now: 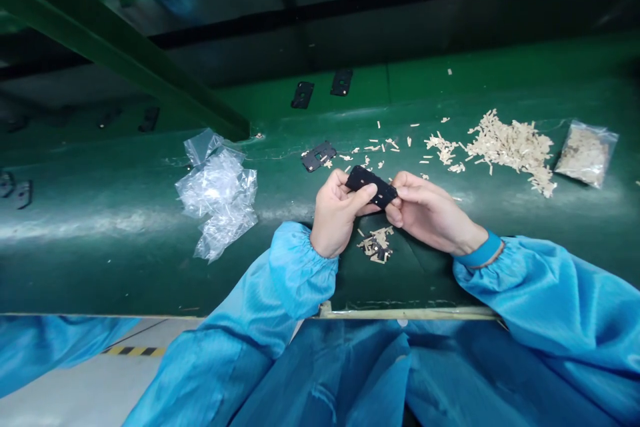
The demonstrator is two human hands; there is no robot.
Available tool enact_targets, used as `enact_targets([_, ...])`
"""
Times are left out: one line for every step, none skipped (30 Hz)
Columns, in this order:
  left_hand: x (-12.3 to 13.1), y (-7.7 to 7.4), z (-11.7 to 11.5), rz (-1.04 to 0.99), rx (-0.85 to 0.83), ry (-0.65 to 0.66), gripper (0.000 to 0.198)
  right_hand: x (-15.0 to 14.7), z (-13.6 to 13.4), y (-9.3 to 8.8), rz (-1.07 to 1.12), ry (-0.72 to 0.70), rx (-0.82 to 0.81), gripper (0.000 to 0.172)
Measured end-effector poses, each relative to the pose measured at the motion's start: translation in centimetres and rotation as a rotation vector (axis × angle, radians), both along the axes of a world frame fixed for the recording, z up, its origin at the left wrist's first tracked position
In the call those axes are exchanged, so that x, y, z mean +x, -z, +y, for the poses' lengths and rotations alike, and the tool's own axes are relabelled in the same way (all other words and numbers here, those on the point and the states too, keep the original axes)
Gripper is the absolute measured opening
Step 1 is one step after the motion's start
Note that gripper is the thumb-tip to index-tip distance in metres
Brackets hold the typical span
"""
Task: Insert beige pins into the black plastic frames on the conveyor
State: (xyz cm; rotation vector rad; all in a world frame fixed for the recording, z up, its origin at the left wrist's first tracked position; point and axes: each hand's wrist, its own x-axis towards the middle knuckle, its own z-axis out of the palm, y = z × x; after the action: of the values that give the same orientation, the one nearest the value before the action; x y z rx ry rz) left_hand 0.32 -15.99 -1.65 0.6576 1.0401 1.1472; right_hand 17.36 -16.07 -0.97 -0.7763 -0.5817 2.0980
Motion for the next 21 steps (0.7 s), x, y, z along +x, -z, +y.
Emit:
enact_targets([0.00,-0.03,0.02,-0.012,0.000,-0.007,0.044,-0.07,-0.08,0.08,0.001,0.013,0.015,0.011])
enact_targets([-0.01,-0.04,0.05,-0.022,-0.002,-0.014,0.044,-0.13,-0.16,0.16,-0.001,0.027,0.035,0.011])
enact_targets([-0.02,-0.06,0.08,-0.030,-0.004,-0.020,0.043,-0.17,-0.22,0.24,-0.009,0.039,0.058,0.010])
enact_targets([-0.03,-0.07,0.09,-0.033,-0.007,-0.023,0.042,-0.18,-0.27,0.31,-0.024,0.046,0.084,0.010])
enact_targets([-0.02,-0.09,0.10,-0.031,-0.009,-0.027,0.042,-0.17,-0.31,0.36,-0.045,0.053,0.110,0.010])
enact_targets([0.01,-0.11,0.09,-0.024,-0.010,-0.033,0.041,-0.16,-0.33,0.40,-0.072,0.059,0.136,0.010])
enact_targets([0.05,-0.15,0.06,-0.008,-0.008,-0.044,0.041,-0.14,-0.35,0.41,-0.108,0.070,0.166,0.010])
enact_targets([0.12,-0.20,0.02,0.015,0.000,-0.059,0.041,-0.13,-0.36,0.41,-0.159,0.088,0.204,0.010])
enact_targets([0.21,-0.28,-0.04,0.047,0.014,-0.077,0.041,-0.14,-0.36,0.40,-0.228,0.112,0.250,0.010])
enact_targets([0.32,-0.37,-0.10,0.084,0.032,-0.097,0.041,-0.16,-0.38,0.37,-0.317,0.142,0.298,0.010])
enact_targets([0.42,-0.47,-0.16,0.122,0.050,-0.112,0.041,-0.20,-0.39,0.34,-0.417,0.173,0.344,0.013])
enact_targets([0.52,-0.56,-0.21,0.156,0.066,-0.121,0.041,-0.25,-0.42,0.31,-0.511,0.200,0.386,0.016])
enact_targets([0.59,-0.64,-0.25,0.182,0.075,-0.123,0.041,-0.30,-0.45,0.29,-0.586,0.219,0.418,0.018])
enact_targets([0.63,-0.69,-0.27,0.199,0.076,-0.121,0.041,-0.35,-0.47,0.27,-0.632,0.227,0.439,0.020])
enact_targets([0.63,-0.70,-0.27,0.209,0.070,-0.119,0.040,-0.39,-0.49,0.27,-0.648,0.226,0.451,0.021])
enact_targets([0.60,-0.67,-0.26,0.213,0.061,-0.117,0.040,-0.42,-0.49,0.28,-0.643,0.217,0.456,0.022])
enact_targets([0.55,-0.61,-0.23,0.214,0.050,-0.117,0.040,-0.43,-0.46,0.28,-0.627,0.203,0.456,0.023])
enact_targets([0.48,-0.52,-0.19,0.212,0.039,-0.118,0.040,-0.42,-0.43,0.28,-0.612,0.186,0.450,0.024])
enact_targets([0.41,-0.43,-0.15,0.207,0.030,-0.117,0.040,-0.40,-0.38,0.27,-0.603,0.169,0.442,0.025])
enact_targets([0.35,-0.35,-0.12,0.200,0.023,-0.116,0.040,-0.37,-0.32,0.23,-0.597,0.155,0.435,0.026])
enact_targets([0.30,-0.31,-0.10,0.190,0.019,-0.110,0.040,-0.33,-0.28,0.18,-0.595,0.148,0.429,0.027])
